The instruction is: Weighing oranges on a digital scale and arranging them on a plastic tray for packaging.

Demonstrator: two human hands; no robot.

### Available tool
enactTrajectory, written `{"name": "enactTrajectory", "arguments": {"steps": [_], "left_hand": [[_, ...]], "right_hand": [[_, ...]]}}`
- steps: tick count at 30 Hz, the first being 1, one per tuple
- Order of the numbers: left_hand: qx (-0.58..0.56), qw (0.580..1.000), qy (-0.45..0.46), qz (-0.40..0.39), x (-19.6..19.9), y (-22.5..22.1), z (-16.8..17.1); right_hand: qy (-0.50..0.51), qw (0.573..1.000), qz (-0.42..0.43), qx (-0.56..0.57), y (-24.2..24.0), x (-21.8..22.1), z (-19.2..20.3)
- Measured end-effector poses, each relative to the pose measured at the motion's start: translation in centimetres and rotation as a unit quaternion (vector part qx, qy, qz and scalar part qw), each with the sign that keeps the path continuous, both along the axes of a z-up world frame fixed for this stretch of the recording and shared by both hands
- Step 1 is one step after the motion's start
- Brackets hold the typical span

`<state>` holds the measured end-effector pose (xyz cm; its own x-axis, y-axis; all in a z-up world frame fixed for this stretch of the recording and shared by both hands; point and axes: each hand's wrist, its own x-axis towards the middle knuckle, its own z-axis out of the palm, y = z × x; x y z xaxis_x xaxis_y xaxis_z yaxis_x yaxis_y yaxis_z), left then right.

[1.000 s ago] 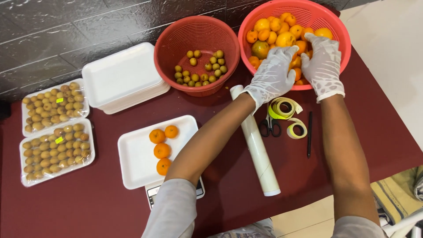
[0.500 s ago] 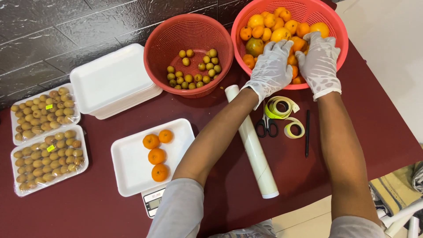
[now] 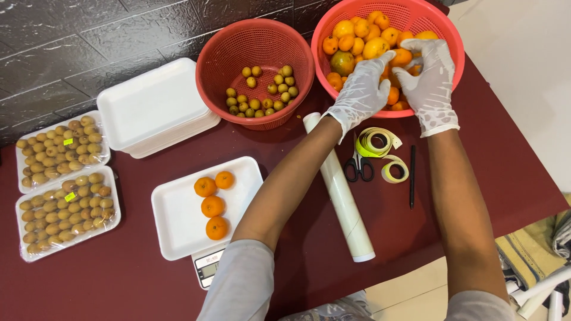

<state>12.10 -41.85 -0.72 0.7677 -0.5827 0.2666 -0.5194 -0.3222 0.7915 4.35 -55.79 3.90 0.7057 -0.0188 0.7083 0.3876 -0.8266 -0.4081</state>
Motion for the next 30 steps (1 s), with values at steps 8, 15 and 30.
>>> {"name": "enactTrajectory", "arguments": {"steps": [8,15,30], "left_hand": [[-0.01,0.996,-0.087,-0.004,-1.2,3.1,2.9],[-0.03,0.988,-0.148,0.033,-1.6,6.5,3.7],[-0.041,0.975,-0.199,0.088,-4.5,22.3,5.6]], "right_hand": [[-0.008,0.996,0.048,0.073,1.1,-1.1,1.1],[-0.006,0.986,0.088,0.142,4.8,-1.9,2.6],[0.082,0.973,0.203,0.079,15.9,-2.9,6.0]]}}
